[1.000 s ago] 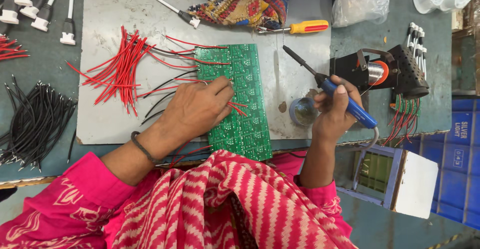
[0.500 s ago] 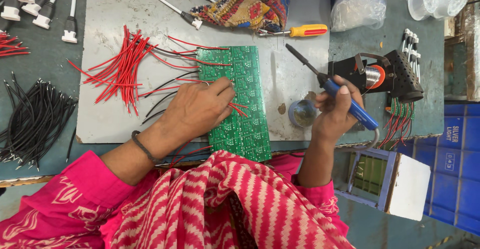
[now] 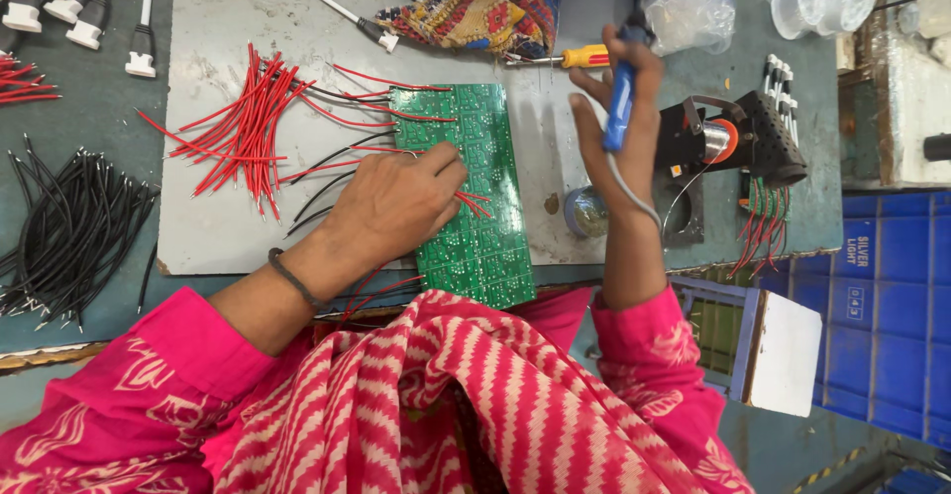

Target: The person solders red and black insulated wires onto the pads of green printed circuit boards using a soldering iron, positioning each wire end against a board terminal and applying the iron, working through a pile of pre-cut wires one at a time while the boards rest on the workbench.

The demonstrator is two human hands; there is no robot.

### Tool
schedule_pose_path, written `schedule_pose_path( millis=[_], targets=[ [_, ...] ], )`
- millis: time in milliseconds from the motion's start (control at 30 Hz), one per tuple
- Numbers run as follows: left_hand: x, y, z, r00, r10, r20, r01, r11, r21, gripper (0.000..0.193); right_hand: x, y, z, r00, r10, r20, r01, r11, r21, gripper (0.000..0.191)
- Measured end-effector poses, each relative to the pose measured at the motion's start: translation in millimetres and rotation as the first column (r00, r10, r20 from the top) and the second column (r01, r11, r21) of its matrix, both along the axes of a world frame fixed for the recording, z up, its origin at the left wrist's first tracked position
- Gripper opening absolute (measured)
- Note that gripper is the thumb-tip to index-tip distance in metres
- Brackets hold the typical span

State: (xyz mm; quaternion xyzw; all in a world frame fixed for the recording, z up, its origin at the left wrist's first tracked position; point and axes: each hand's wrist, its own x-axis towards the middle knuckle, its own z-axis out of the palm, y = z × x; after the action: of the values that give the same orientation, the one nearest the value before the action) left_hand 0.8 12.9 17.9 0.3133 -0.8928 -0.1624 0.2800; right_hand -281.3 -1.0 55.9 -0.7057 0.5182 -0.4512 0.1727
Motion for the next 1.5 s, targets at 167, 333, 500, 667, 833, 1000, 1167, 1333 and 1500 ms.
schedule_pose_path(
  millis=[167, 333, 500, 667, 833, 1000, 1167, 1333, 1500],
  targets=[
    [2, 0, -3, 1.0, 0.006, -0.028, -0.007, 1.0, -0.017, 0.016, 11, -28, 3, 0.905, -0.157, -0.395, 0.151, 0.987, -0.047, 0.072],
    [4, 1, -7, 0.998, 0.028, -0.059, -0.031, 0.999, -0.045, 0.012, 16, -44, -12, 0.807, -0.23, -0.544, 0.231, 0.971, -0.068, 0.074],
    [5, 2, -11, 0.996, 0.037, -0.076, -0.04, 0.998, -0.04, 0.011, 12, -37, -16, 0.833, -0.192, -0.518, 0.161, 0.981, -0.104, 0.072],
    [4, 2, -12, 0.998, 0.036, -0.048, -0.038, 0.998, -0.045, 0.011, 14, 22, -6, 0.908, -0.156, -0.388, 0.183, 0.982, 0.034, 0.073],
    [3, 4, -15, 0.988, 0.019, -0.151, -0.023, 0.999, -0.027, 0.016, 31, 89, -8, 0.93, -0.18, -0.322, 0.219, 0.972, 0.088, 0.063],
    [9, 6, -10, 0.951, 0.051, -0.304, -0.018, 0.994, 0.111, 0.015, 35, 143, 10, 0.862, -0.215, -0.458, 0.259, 0.965, 0.033, 0.068],
    [13, 2, -3, 0.919, 0.072, -0.387, 0.033, 0.966, 0.258, 0.011, -31, 221, 49, 0.859, -0.498, 0.12, 0.511, 0.847, -0.143, 0.065],
    [9, -7, 8, 0.899, 0.056, -0.434, 0.061, 0.966, 0.253, 0.01, -84, 249, 17, 0.773, -0.495, 0.397, 0.562, 0.824, -0.066, 0.062],
    [24, 1, 41, 0.946, 0.181, -0.271, -0.094, 0.948, 0.304, 0.011, -45, 229, -12, 0.876, -0.396, 0.276, 0.398, 0.916, 0.053, 0.066]
  ],
)
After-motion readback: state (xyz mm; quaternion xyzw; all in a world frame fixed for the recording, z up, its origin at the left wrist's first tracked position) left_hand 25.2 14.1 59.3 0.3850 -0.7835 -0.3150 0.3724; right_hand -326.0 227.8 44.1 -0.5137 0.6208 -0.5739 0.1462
